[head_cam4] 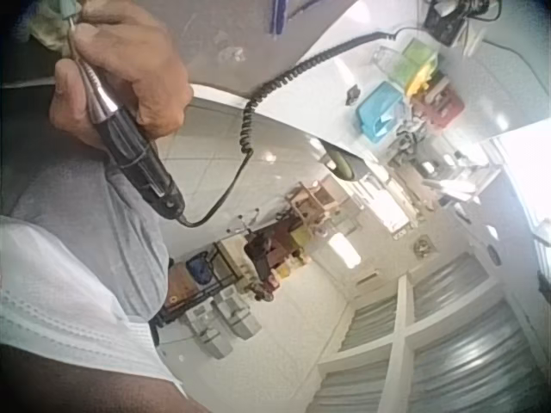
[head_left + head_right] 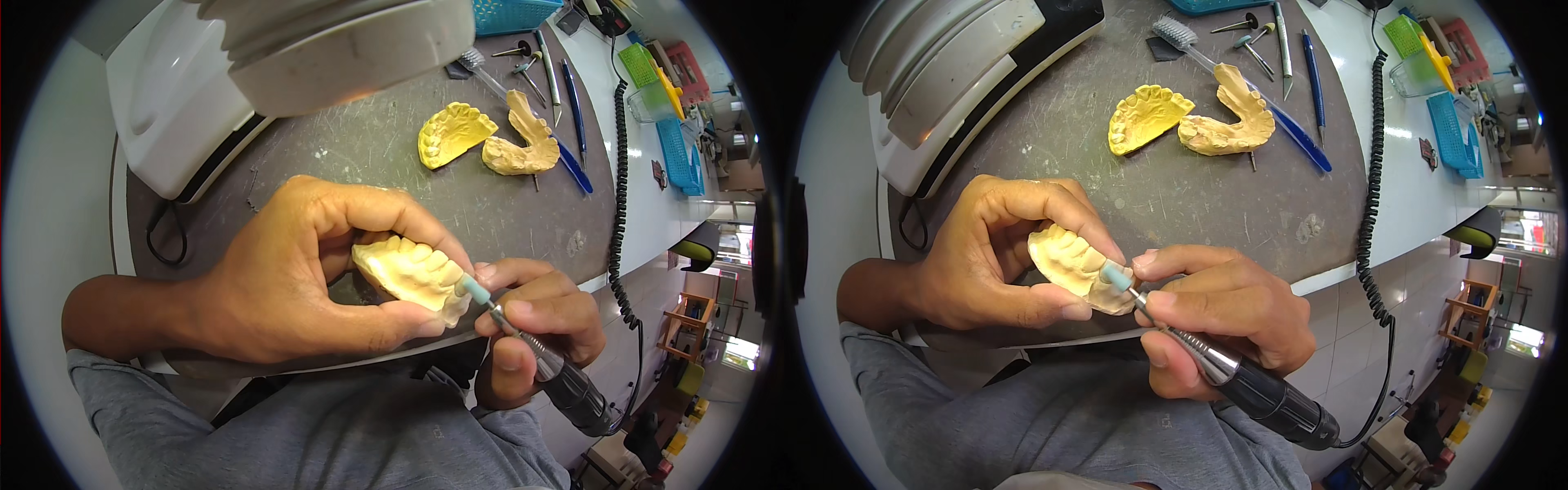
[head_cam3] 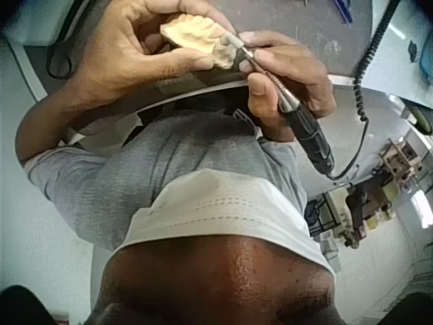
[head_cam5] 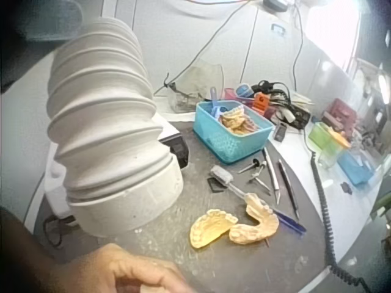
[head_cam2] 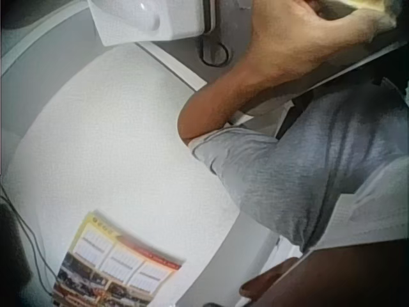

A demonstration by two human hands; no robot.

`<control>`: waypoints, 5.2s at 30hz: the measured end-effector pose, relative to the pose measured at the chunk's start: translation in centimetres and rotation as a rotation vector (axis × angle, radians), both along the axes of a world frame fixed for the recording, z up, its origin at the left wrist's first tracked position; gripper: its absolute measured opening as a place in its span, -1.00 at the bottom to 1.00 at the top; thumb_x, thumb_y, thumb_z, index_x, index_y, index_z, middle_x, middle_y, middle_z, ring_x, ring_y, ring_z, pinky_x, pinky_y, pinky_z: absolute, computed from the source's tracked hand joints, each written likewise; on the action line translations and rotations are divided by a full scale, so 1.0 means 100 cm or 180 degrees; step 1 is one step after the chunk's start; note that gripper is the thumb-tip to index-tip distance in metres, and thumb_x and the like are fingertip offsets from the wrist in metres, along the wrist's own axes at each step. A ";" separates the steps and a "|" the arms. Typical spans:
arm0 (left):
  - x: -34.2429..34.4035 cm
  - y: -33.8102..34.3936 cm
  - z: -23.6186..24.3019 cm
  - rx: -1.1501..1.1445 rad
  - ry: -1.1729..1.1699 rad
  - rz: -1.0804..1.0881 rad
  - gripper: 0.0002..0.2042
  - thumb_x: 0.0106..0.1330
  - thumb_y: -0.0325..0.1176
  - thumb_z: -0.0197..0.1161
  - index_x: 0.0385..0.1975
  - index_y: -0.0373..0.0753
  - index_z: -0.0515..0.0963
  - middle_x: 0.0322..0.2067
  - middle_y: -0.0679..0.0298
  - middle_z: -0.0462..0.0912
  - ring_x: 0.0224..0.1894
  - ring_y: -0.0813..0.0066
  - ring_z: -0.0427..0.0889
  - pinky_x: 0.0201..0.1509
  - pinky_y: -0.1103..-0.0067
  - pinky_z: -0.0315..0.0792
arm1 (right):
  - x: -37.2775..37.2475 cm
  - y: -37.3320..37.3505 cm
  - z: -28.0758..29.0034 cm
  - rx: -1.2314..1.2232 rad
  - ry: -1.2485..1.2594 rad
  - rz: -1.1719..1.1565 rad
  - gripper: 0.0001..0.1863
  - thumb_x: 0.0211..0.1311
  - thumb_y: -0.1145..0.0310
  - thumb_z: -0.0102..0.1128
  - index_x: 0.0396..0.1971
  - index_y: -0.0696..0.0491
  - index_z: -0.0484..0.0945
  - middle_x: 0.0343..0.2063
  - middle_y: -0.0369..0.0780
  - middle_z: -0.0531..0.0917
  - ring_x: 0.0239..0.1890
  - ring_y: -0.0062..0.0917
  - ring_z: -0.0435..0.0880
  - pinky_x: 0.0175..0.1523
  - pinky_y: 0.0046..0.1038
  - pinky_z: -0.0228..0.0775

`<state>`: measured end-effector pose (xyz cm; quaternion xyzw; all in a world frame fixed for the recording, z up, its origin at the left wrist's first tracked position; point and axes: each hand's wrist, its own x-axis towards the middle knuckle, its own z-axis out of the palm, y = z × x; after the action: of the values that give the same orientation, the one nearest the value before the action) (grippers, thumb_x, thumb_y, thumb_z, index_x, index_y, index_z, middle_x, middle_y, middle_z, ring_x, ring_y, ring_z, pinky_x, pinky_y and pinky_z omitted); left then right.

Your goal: The person uses a rotary tool to sand and refine the surfaces of a yellow dental plaster model at a laboratory bench.

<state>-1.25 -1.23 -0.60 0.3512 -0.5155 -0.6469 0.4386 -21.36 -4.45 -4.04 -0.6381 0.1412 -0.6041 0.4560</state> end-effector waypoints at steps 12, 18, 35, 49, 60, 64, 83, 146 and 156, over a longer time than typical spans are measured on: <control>0.000 0.001 0.006 0.0351 0.0253 -0.0087 -0.61 0.04 -0.53 0.35 -0.11 -0.46 0.46 -0.18 0.16 0.55 -0.08 0.54 0.54 0.05 0.60 0.39 | -0.005 0.001 0.004 0.0122 0.0060 0.0044 -0.73 0.04 0.49 0.33 -0.31 0.26 0.46 -0.50 -0.07 0.59 -0.36 -0.25 0.68 -0.20 -0.33 0.61; 0.001 0.001 0.003 0.0157 0.0143 -0.0090 -0.61 0.04 -0.55 0.36 -0.10 -0.44 0.46 -0.18 0.16 0.55 -0.07 0.54 0.54 0.07 0.59 0.39 | -0.002 0.001 0.002 0.0057 0.0047 0.0017 -0.73 0.04 0.50 0.33 -0.30 0.26 0.46 -0.50 -0.07 0.59 -0.35 -0.25 0.68 -0.20 -0.35 0.60; -0.002 0.000 0.000 -0.0170 0.0141 -0.0039 -0.67 0.01 -0.54 0.40 -0.18 -0.40 0.53 -0.26 0.17 0.57 -0.14 0.50 0.55 0.27 0.44 0.28 | -0.006 0.000 -0.002 -0.0102 -0.0027 0.0011 -0.73 0.00 0.47 0.38 -0.35 0.24 0.49 -0.54 -0.09 0.60 -0.31 -0.21 0.68 -0.27 -0.42 0.59; -0.001 0.000 0.000 -0.0216 0.0045 -0.0067 -0.66 0.01 -0.54 0.40 -0.18 -0.41 0.52 -0.24 0.14 0.58 -0.12 0.47 0.56 0.19 0.49 0.33 | -0.006 0.002 0.002 0.0016 0.0062 0.0060 -0.72 -0.04 0.49 0.41 -0.33 0.20 0.50 -0.53 -0.09 0.61 -0.29 -0.26 0.68 -0.22 -0.43 0.58; -0.001 -0.001 0.000 -0.0199 0.0054 -0.0066 -0.66 0.01 -0.54 0.40 -0.18 -0.42 0.52 -0.25 0.13 0.58 -0.13 0.48 0.56 0.23 0.47 0.31 | -0.009 -0.001 0.005 -0.0086 0.0251 0.0064 -0.71 -0.05 0.48 0.42 -0.32 0.18 0.51 -0.53 -0.17 0.62 -0.30 -0.26 0.67 -0.22 -0.43 0.57; -0.002 -0.001 0.001 -0.0198 0.0101 -0.0058 -0.67 0.01 -0.54 0.40 -0.19 -0.41 0.52 -0.25 0.14 0.57 -0.12 0.48 0.56 0.22 0.48 0.31 | -0.009 -0.001 0.003 -0.0199 0.0262 0.0104 -0.71 -0.03 0.50 0.40 -0.32 0.20 0.50 -0.53 -0.13 0.62 -0.32 -0.25 0.67 -0.23 -0.42 0.58; -0.001 -0.001 0.001 -0.0172 0.0077 -0.0040 -0.67 0.01 -0.54 0.39 -0.19 -0.41 0.52 -0.26 0.15 0.57 -0.14 0.48 0.56 0.22 0.48 0.32 | -0.005 -0.001 0.002 0.0030 0.0047 0.0000 -0.72 -0.09 0.50 0.42 -0.35 0.20 0.53 -0.55 -0.17 0.63 -0.35 -0.26 0.67 -0.19 -0.33 0.58; -0.001 0.000 0.001 -0.0162 0.0018 -0.0053 -0.62 0.00 -0.54 0.39 -0.14 -0.41 0.51 -0.22 0.16 0.55 -0.10 0.51 0.54 0.12 0.56 0.34 | -0.003 0.004 -0.002 -0.0036 -0.0066 -0.0087 -0.75 0.07 0.47 0.30 -0.31 0.26 0.46 -0.52 -0.08 0.57 -0.32 -0.18 0.68 -0.22 -0.37 0.60; -0.001 0.001 0.001 0.0031 0.0068 -0.0006 -0.63 0.02 -0.54 0.39 -0.13 -0.41 0.51 -0.23 0.16 0.55 -0.11 0.54 0.54 0.05 0.59 0.38 | -0.002 0.003 -0.002 0.0037 -0.0093 -0.0035 -0.73 0.08 0.48 0.29 -0.27 0.25 0.43 -0.52 -0.09 0.57 -0.32 -0.21 0.68 -0.19 -0.37 0.60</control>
<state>-1.32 -1.10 -0.50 0.3459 -0.5080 -0.6535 0.4418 -21.59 -4.15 -4.21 -0.6258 0.1415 -0.6151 0.4584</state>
